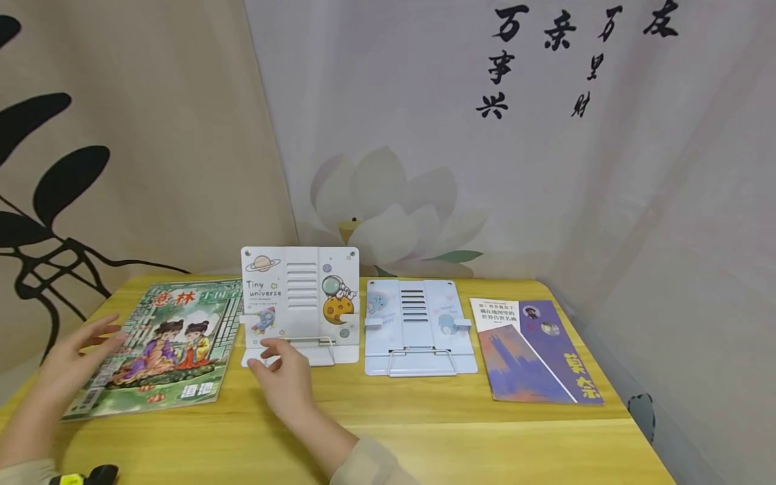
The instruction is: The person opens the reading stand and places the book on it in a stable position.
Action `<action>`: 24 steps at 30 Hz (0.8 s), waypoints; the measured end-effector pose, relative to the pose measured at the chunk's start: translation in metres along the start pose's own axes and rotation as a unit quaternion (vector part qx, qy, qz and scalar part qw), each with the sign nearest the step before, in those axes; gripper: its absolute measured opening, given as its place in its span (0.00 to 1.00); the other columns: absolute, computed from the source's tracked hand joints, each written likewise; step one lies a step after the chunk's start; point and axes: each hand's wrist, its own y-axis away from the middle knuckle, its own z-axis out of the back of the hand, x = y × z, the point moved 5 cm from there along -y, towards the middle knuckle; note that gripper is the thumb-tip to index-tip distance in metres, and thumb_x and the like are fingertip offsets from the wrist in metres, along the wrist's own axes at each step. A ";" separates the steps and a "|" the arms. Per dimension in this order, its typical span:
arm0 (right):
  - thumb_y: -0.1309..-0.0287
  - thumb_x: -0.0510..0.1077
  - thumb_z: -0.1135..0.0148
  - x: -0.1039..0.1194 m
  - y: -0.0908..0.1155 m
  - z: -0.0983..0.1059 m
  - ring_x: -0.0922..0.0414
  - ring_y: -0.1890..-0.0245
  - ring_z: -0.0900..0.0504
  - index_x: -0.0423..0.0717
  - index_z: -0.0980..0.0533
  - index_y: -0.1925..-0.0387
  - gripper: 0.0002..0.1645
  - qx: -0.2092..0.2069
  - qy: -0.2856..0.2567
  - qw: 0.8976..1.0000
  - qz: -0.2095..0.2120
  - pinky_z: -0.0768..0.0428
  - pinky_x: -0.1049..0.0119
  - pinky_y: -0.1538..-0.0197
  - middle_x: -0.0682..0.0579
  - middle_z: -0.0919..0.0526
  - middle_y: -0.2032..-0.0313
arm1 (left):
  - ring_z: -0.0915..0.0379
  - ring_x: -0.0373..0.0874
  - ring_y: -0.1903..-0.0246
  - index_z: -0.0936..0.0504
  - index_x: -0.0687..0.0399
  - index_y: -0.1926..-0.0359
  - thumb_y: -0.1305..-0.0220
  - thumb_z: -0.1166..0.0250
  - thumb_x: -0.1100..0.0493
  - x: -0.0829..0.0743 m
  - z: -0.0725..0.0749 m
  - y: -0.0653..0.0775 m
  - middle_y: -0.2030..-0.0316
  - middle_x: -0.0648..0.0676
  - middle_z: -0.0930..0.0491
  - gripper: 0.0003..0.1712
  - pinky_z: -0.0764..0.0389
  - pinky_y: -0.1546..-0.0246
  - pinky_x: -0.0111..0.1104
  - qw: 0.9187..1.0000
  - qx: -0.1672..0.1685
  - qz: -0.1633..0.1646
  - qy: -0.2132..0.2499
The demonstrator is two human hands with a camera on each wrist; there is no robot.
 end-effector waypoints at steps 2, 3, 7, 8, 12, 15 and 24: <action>0.46 0.40 0.30 -0.003 0.002 -0.008 0.68 0.77 0.26 0.40 0.20 0.53 0.18 0.014 -0.004 1.000 -0.018 0.27 0.75 0.74 0.52 0.18 0.67 | 0.43 0.70 0.47 0.48 0.67 0.28 0.27 0.51 0.46 0.008 0.002 0.001 0.40 0.77 0.40 0.38 0.31 0.62 0.55 1.000 0.011 0.018 0.005; 0.47 0.40 0.30 -0.004 0.003 -0.012 0.68 0.77 0.27 0.40 0.20 0.53 0.18 0.021 -0.005 0.999 -0.026 0.28 0.75 0.75 0.52 0.18 0.66 | 0.43 0.71 0.47 0.49 0.67 0.28 0.27 0.51 0.46 0.011 0.003 0.001 0.40 0.77 0.41 0.38 0.31 0.62 0.57 1.000 0.013 0.024 0.005; 0.48 0.40 0.29 -0.007 0.006 -0.027 0.70 0.79 0.28 0.41 0.20 0.52 0.19 0.036 0.001 0.998 -0.049 0.28 0.76 0.77 0.53 0.17 0.66 | 0.43 0.71 0.47 0.48 0.69 0.29 0.27 0.51 0.45 0.024 0.004 0.001 0.40 0.78 0.41 0.39 0.34 0.60 0.61 0.999 0.019 0.035 0.007; 0.49 0.39 0.29 -0.008 0.007 -0.031 0.70 0.79 0.28 0.41 0.20 0.52 0.20 0.039 0.000 0.998 -0.056 0.28 0.76 0.77 0.54 0.17 0.66 | 0.43 0.72 0.47 0.48 0.70 0.29 0.27 0.51 0.45 0.028 0.004 0.001 0.40 0.79 0.41 0.39 0.35 0.58 0.62 0.999 0.019 0.038 0.008; 0.50 0.38 0.28 -0.009 0.009 -0.044 0.69 0.77 0.27 0.40 0.20 0.52 0.21 0.045 -0.004 0.996 -0.077 0.26 0.75 0.74 0.54 0.18 0.63 | 0.43 0.74 0.46 0.50 0.71 0.29 0.27 0.52 0.44 0.043 0.004 0.002 0.40 0.80 0.42 0.41 0.37 0.54 0.65 0.998 0.022 0.064 0.012; 0.52 0.38 0.27 -0.011 0.008 -0.052 0.69 0.74 0.25 0.40 0.20 0.53 0.22 0.046 -0.007 0.995 -0.089 0.24 0.75 0.69 0.54 0.18 0.62 | 0.43 0.75 0.46 0.51 0.71 0.29 0.27 0.52 0.44 0.051 0.005 0.003 0.41 0.81 0.42 0.41 0.39 0.52 0.66 0.997 0.025 0.073 0.013; 0.54 0.36 0.26 -0.014 0.000 -0.069 0.69 0.75 0.25 0.38 0.21 0.52 0.24 0.057 0.032 0.993 -0.093 0.24 0.76 0.72 0.56 0.19 0.66 | 0.43 0.74 0.45 0.51 0.71 0.29 0.28 0.54 0.40 0.064 0.002 0.000 0.41 0.80 0.41 0.43 0.40 0.51 0.66 0.995 0.046 0.088 0.004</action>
